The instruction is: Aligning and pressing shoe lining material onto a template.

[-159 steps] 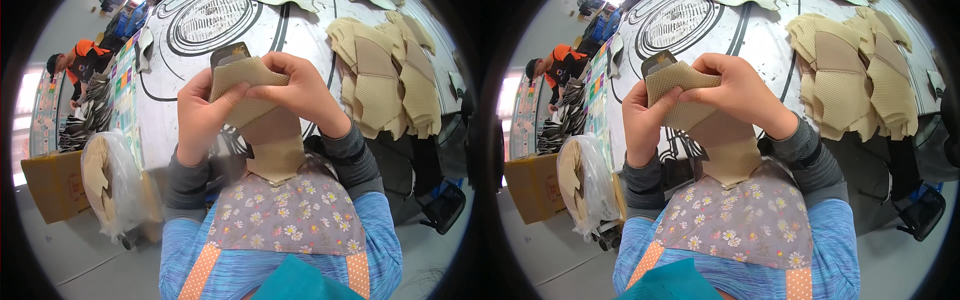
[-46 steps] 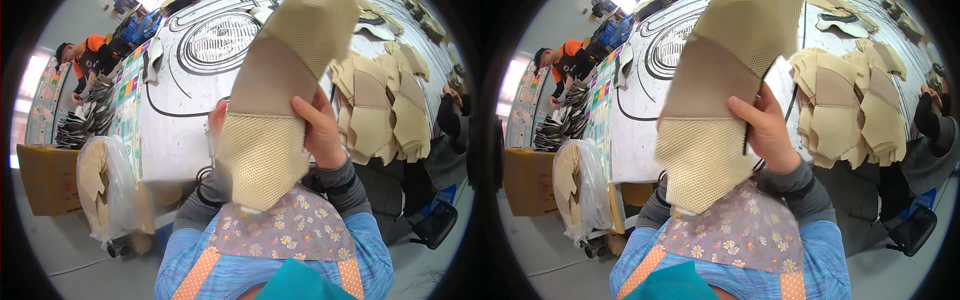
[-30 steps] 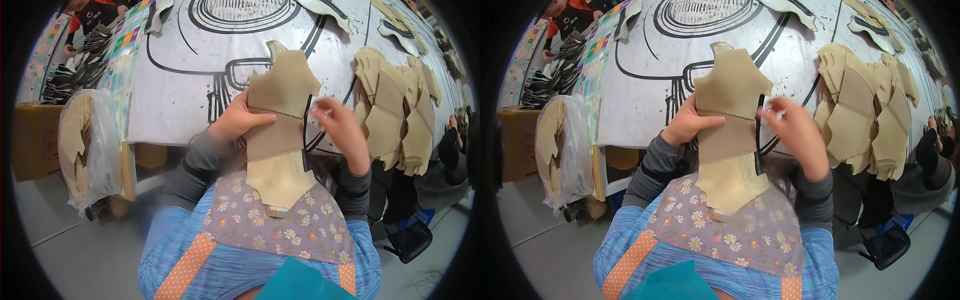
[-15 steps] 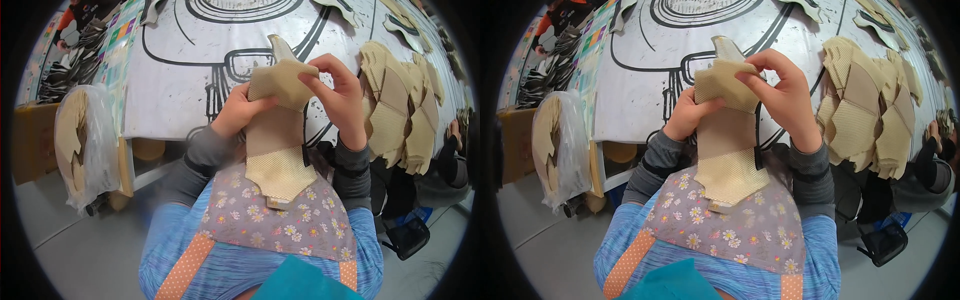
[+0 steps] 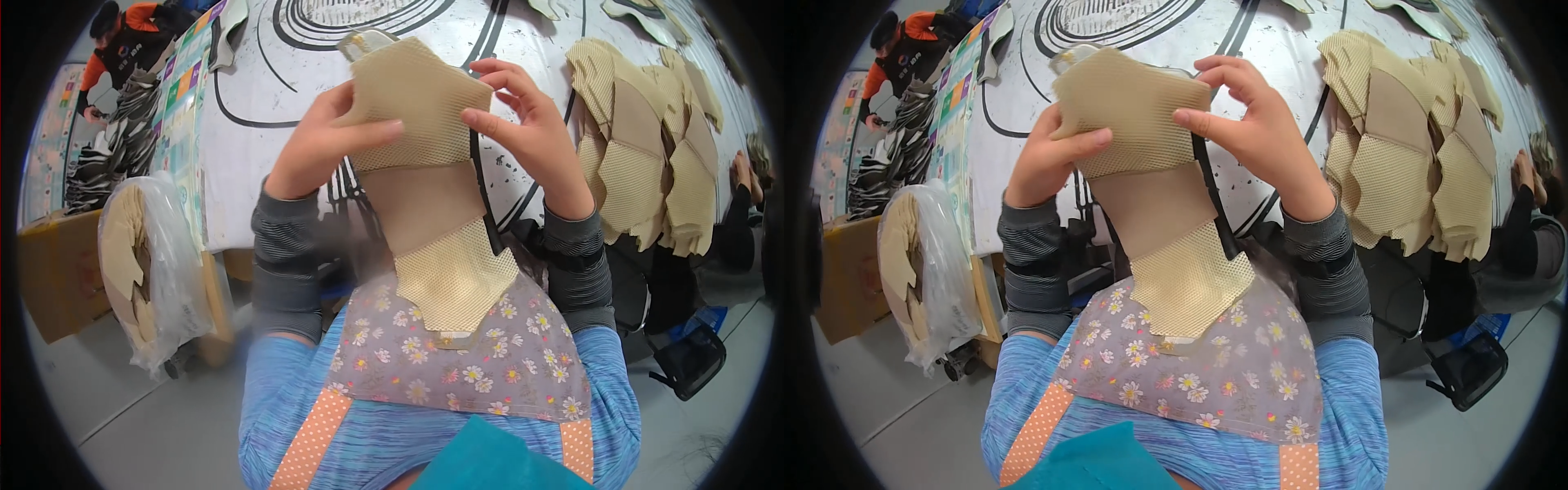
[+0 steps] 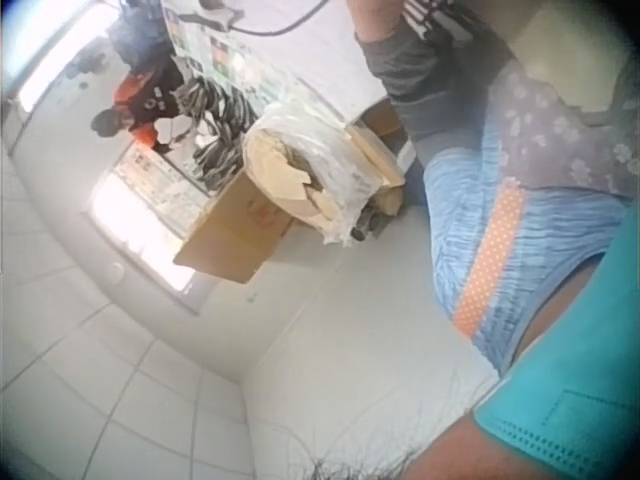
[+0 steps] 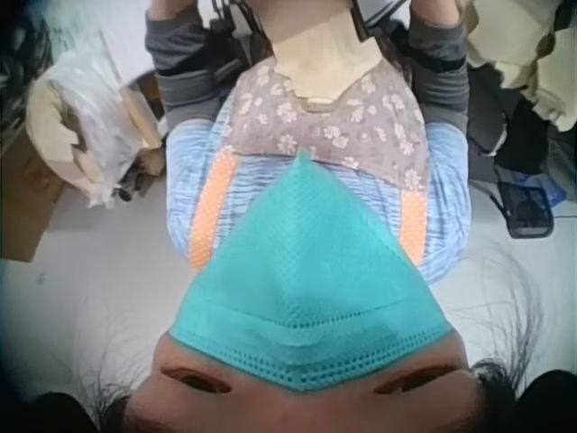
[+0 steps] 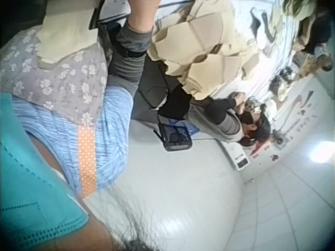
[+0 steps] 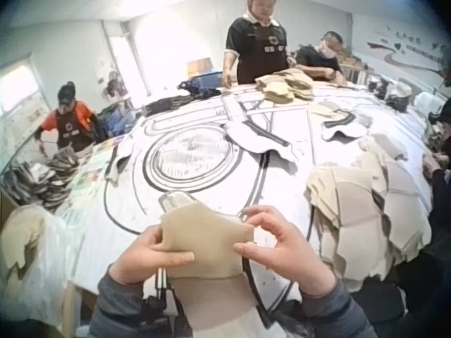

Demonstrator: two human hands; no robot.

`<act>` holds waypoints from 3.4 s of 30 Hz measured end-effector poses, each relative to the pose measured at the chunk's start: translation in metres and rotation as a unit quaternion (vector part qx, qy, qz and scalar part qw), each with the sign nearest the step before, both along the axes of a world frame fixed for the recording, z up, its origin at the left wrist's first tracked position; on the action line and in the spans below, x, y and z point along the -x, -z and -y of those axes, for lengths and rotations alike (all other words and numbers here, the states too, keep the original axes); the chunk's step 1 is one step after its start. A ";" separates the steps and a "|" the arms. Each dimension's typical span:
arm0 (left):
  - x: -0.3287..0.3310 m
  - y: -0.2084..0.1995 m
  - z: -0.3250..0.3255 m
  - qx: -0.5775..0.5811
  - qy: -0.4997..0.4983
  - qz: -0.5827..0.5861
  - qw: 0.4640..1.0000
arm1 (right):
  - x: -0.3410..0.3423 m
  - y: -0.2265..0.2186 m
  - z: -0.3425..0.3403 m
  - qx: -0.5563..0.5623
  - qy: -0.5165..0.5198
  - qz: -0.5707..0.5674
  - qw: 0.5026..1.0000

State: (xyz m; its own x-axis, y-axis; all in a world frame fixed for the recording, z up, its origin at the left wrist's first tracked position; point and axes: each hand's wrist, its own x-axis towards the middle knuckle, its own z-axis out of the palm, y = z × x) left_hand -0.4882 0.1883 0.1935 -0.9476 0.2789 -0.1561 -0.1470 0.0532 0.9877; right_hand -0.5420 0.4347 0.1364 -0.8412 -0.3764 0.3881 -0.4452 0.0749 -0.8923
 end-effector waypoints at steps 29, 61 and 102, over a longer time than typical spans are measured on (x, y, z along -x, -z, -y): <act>-0.020 -0.004 -0.004 0.008 -0.123 -0.034 0.992 | -0.042 -0.006 0.029 0.266 0.043 0.194 0.943; -0.042 0.047 -0.066 0.046 -0.289 -0.412 0.863 | -0.041 0.005 0.026 0.268 0.106 0.202 0.936; -0.045 0.047 -0.065 -0.228 -0.244 -0.209 0.919 | -0.018 -0.029 -0.003 0.088 -0.118 0.266 0.953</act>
State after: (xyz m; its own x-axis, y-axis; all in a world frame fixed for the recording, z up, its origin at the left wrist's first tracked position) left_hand -0.4436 0.2531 0.1464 -0.9279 -0.2498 0.2768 0.3534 -0.3523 0.8666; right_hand -0.5237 0.4373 0.1659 -0.8370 -0.5472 0.0054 0.0873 -0.1432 -0.9858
